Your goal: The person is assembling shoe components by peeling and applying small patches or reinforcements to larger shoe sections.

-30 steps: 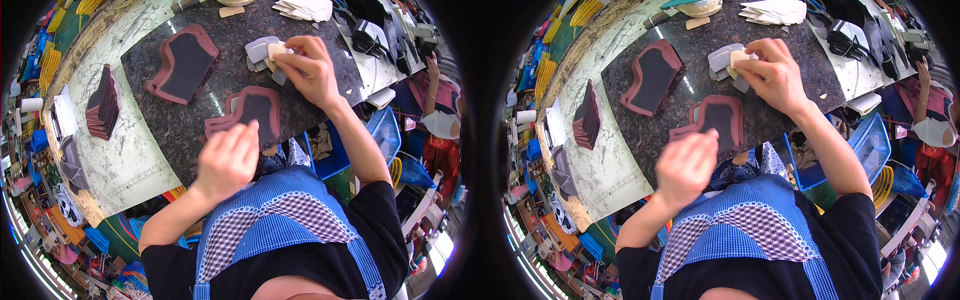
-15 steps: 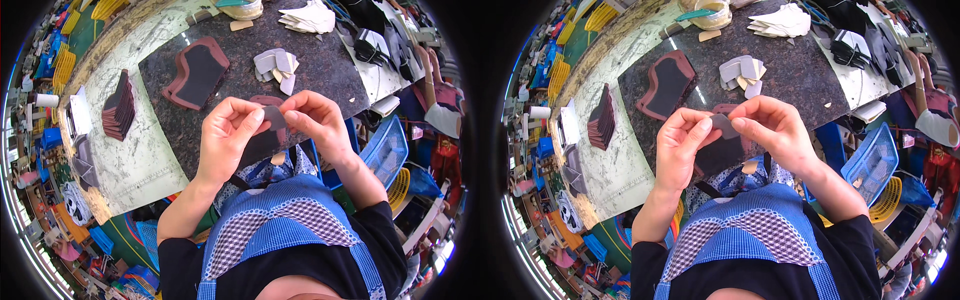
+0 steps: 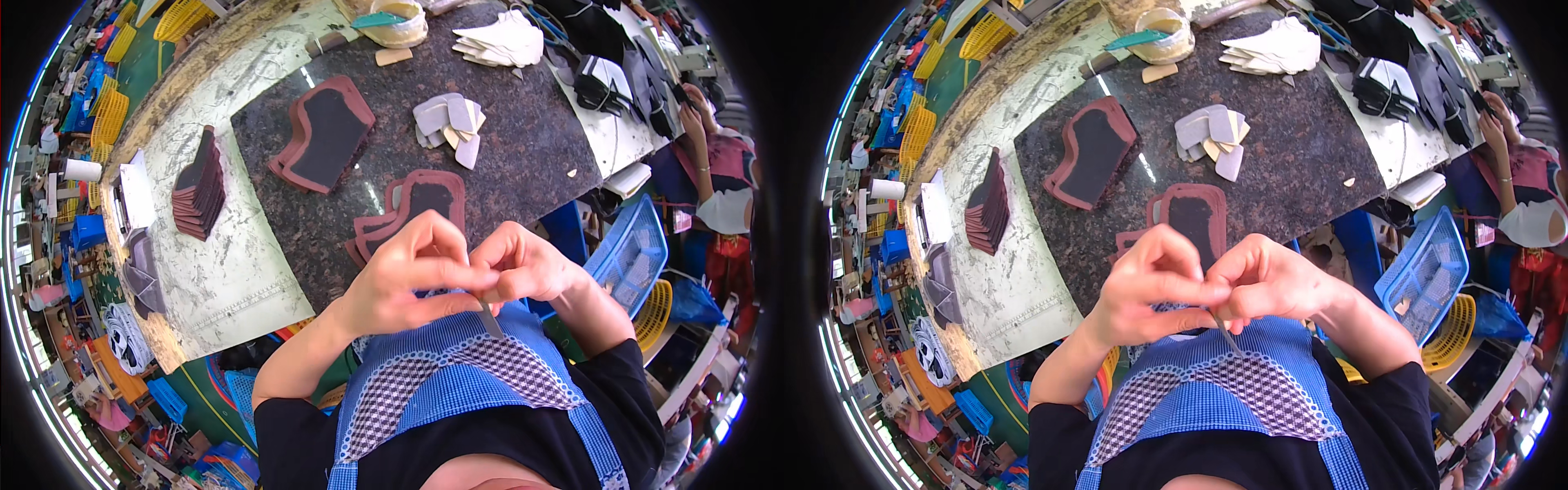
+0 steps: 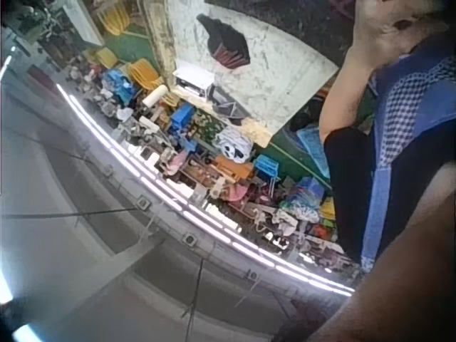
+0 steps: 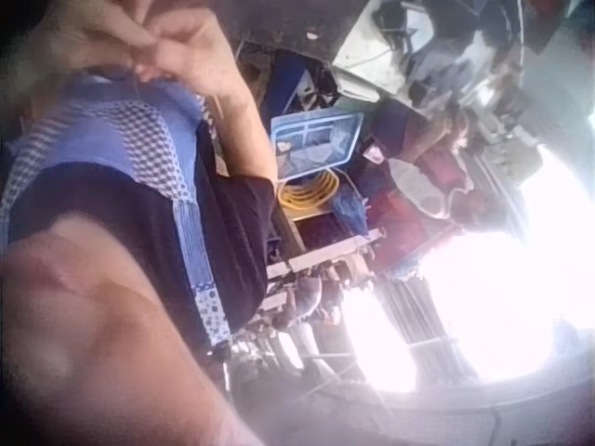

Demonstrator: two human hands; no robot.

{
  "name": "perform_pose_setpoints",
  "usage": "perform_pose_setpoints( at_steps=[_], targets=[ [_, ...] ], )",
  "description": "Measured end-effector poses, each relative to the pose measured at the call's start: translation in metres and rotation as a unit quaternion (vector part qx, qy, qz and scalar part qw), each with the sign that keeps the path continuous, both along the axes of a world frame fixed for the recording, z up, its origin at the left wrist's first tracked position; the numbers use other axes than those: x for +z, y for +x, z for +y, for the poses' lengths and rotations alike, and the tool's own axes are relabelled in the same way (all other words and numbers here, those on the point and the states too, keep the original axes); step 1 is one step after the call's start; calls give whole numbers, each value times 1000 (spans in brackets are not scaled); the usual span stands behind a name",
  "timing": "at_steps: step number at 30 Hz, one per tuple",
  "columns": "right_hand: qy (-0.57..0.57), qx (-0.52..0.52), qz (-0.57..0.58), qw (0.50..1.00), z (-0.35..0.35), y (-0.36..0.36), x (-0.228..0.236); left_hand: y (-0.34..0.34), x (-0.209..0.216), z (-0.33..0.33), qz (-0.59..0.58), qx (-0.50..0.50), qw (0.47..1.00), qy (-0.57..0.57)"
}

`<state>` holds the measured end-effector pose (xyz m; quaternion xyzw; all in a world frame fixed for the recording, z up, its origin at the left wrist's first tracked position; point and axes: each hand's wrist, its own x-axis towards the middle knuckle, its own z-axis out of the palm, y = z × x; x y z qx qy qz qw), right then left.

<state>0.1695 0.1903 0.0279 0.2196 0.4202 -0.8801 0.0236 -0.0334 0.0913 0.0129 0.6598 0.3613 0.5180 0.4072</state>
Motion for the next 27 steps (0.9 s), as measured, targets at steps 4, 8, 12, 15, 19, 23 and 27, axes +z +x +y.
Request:
perform_pose_setpoints(
  at_steps=[4,8,12,15,19,23,27],
  targets=[
    [9,-149,90,985,-18,25,-30,15,4,-18,152,61,964,208],
    [23,-170,80,982,-27,41,-29,24,-7,-19,96,86,984,125],
    [-15,-141,77,987,-36,25,-25,23,-10,-17,77,34,992,97],
    [-74,-124,78,986,-39,23,-30,16,-9,-19,95,15,987,129],
    [-114,-120,122,979,-38,14,-24,20,-8,-27,74,48,991,102],
    [-100,-87,161,978,-36,17,-27,17,-4,-18,85,41,988,126],
    [-71,-143,150,976,-38,18,-33,15,-4,-17,82,29,987,138]
  ],
)
